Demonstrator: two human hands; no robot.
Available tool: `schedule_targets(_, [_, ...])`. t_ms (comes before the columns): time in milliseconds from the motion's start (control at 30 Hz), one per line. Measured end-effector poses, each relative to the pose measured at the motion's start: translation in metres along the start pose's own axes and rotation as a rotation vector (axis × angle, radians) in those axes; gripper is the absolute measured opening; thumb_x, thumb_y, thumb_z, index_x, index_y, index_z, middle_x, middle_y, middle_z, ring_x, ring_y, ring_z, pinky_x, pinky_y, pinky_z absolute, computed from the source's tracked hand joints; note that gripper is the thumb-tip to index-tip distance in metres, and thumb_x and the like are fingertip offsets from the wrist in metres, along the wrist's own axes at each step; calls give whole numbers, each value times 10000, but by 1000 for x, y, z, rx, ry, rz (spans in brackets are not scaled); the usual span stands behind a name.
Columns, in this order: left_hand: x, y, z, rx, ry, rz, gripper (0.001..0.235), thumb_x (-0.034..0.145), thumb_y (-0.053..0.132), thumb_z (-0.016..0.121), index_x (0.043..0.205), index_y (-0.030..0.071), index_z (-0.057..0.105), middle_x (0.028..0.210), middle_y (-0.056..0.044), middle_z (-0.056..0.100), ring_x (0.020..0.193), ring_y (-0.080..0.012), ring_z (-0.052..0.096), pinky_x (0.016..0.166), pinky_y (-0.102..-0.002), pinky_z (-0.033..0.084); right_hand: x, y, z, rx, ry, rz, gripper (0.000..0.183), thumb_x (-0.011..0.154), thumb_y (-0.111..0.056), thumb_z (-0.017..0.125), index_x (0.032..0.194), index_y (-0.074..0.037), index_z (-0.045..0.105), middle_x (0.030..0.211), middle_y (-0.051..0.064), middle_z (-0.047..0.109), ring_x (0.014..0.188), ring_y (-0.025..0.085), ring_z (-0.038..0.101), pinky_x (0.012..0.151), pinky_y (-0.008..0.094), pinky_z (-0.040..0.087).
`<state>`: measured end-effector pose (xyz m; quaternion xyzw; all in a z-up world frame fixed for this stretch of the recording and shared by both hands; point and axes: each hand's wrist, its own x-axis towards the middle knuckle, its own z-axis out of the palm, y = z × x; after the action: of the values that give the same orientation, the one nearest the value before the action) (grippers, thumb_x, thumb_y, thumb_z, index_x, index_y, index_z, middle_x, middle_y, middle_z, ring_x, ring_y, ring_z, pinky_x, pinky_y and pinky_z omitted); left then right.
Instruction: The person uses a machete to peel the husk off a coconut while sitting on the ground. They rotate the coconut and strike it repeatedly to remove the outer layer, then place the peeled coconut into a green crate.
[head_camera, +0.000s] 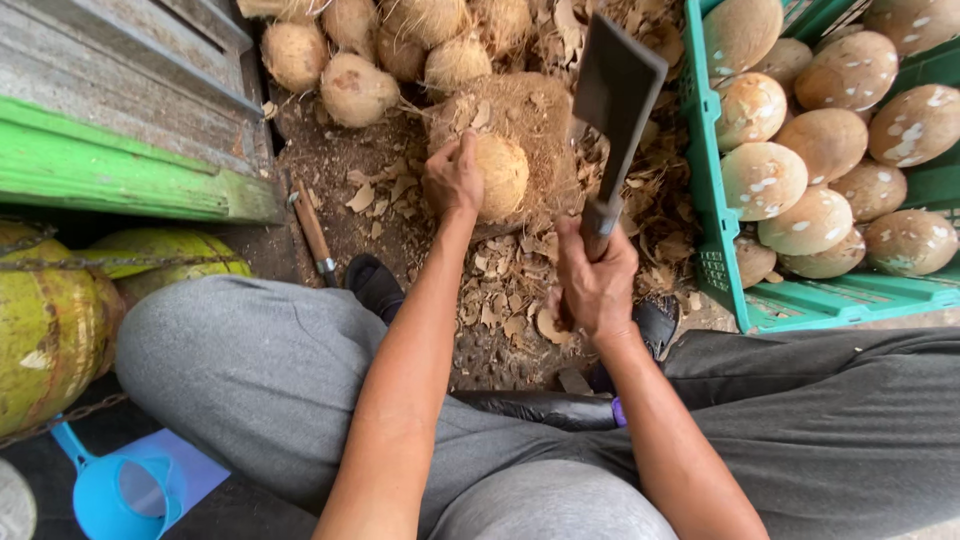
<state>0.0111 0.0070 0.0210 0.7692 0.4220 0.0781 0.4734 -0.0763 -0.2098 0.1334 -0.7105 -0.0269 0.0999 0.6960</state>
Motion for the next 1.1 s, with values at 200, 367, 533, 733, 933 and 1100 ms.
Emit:
schedule_targets(200, [1,11,8,-24,12,-33,514,882,647,450,597,220,469,609,29,480,523,-160,438,481,-362,345,7,-2,14,-473,-133,307,368,1036,-301,636,748,-115,501,590,-12,498,450,82,399,397,268,373])
schedule_targets(367, [-5,-8,7,81,8,-13,566,906,672,418,589,205,450,588,29,494,528,-152,453,526,-343,338,-6,-7,5,-115,3,69,351,1056,-269,646,774,-105,515,632,-2,460,533,78,380,469,288,311])
schedule_targets(533, [-6,4,10,-96,99,169,352,845,648,547,757,307,564,642,83,560,557,-117,519,532,-312,391,6,-7,15,-320,-92,306,370,1004,-311,633,708,-131,506,578,-5,526,419,83,397,351,261,328])
schedule_targets(733, [-6,-3,15,21,-2,-52,495,894,603,509,773,141,641,658,7,537,550,-154,490,503,-348,392,2,20,4,-211,-2,51,379,1021,-323,607,723,-127,477,587,7,504,440,82,425,371,273,371])
schedule_targets(933, [-5,3,19,8,53,193,466,877,630,510,781,196,651,640,21,583,514,-141,483,463,-339,418,17,23,4,-468,-95,272,411,1052,-349,582,723,-121,492,618,0,512,472,78,426,398,251,396])
schedule_targets(1100, [-11,-15,20,-7,83,163,501,915,619,501,747,178,669,634,19,585,528,-141,484,500,-340,387,2,33,-1,-255,13,74,325,1005,-328,605,752,-141,524,595,11,529,440,92,435,373,287,368])
